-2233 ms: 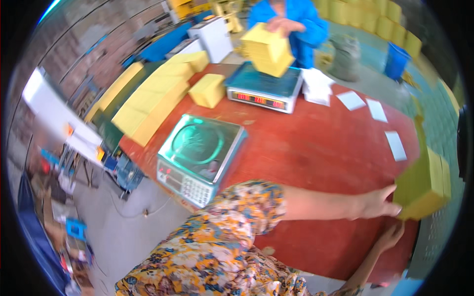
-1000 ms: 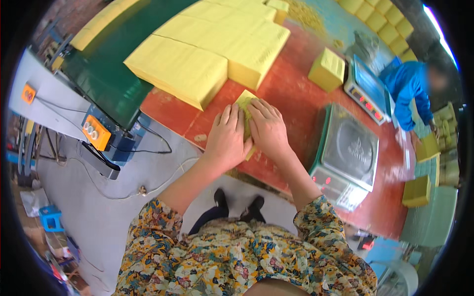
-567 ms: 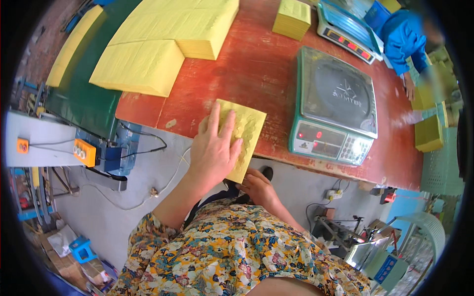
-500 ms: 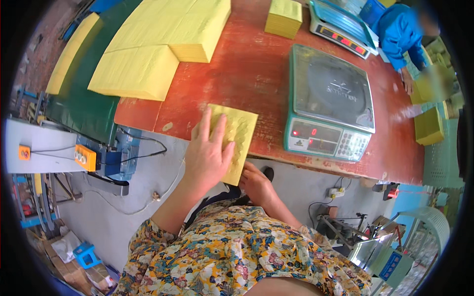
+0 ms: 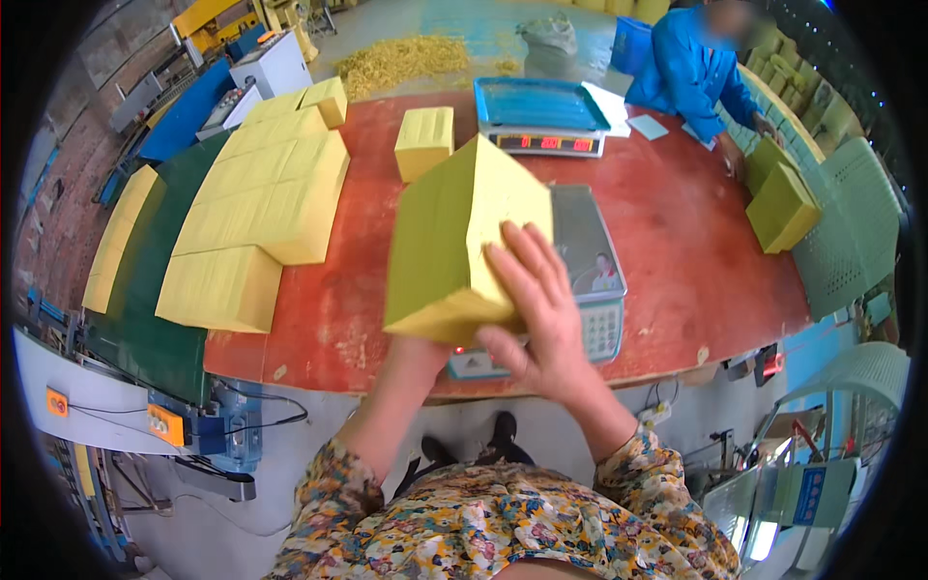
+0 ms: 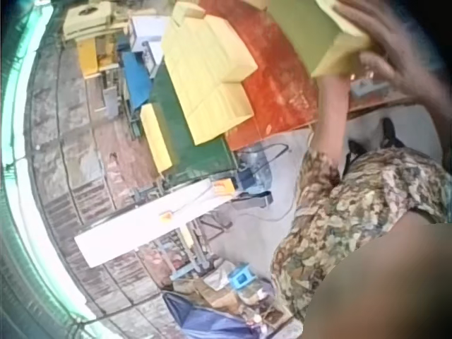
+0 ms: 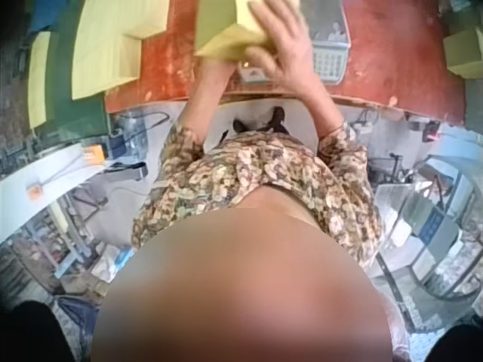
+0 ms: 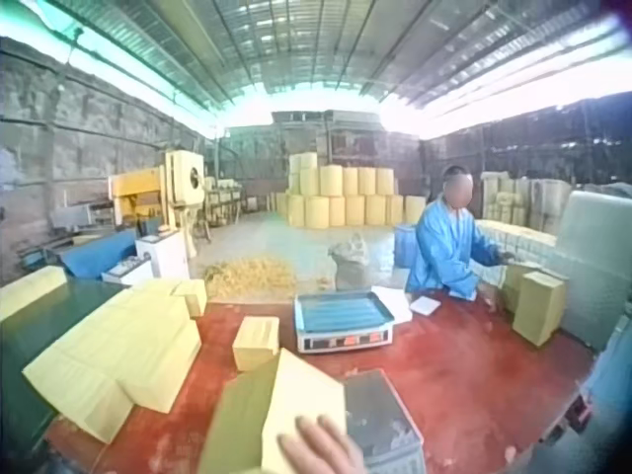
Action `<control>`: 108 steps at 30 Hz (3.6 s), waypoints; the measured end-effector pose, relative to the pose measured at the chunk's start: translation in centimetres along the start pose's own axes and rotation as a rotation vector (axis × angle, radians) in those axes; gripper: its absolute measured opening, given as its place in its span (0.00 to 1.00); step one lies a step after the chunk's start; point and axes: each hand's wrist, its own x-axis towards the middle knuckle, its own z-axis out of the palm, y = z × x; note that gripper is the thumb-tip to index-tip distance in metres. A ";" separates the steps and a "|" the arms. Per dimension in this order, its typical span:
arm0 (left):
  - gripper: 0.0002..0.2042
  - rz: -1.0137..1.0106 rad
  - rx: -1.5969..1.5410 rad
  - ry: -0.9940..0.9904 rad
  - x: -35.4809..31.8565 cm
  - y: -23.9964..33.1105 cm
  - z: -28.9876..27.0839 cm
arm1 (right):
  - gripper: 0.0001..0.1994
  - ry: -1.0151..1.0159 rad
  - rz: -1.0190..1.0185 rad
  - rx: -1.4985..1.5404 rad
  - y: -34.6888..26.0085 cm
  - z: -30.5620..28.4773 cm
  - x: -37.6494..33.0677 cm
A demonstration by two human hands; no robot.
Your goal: The recorder is seen weighing and sorting yellow sheets in a paper mill or manufacturing facility.
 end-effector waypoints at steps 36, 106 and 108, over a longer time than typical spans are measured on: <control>0.44 0.385 2.123 -0.358 4.7 19.8 -26.0 | 0.26 -0.397 -0.118 0.013 -2.6 24.6 16.1; 0.34 -0.191 0.850 -0.050 14.2 7.9 6.4 | 0.17 0.010 0.940 0.757 16.5 -3.5 8.4; 0.35 -0.139 0.874 -0.056 14.0 7.0 6.9 | 0.17 0.020 0.934 0.662 17.5 -3.5 8.2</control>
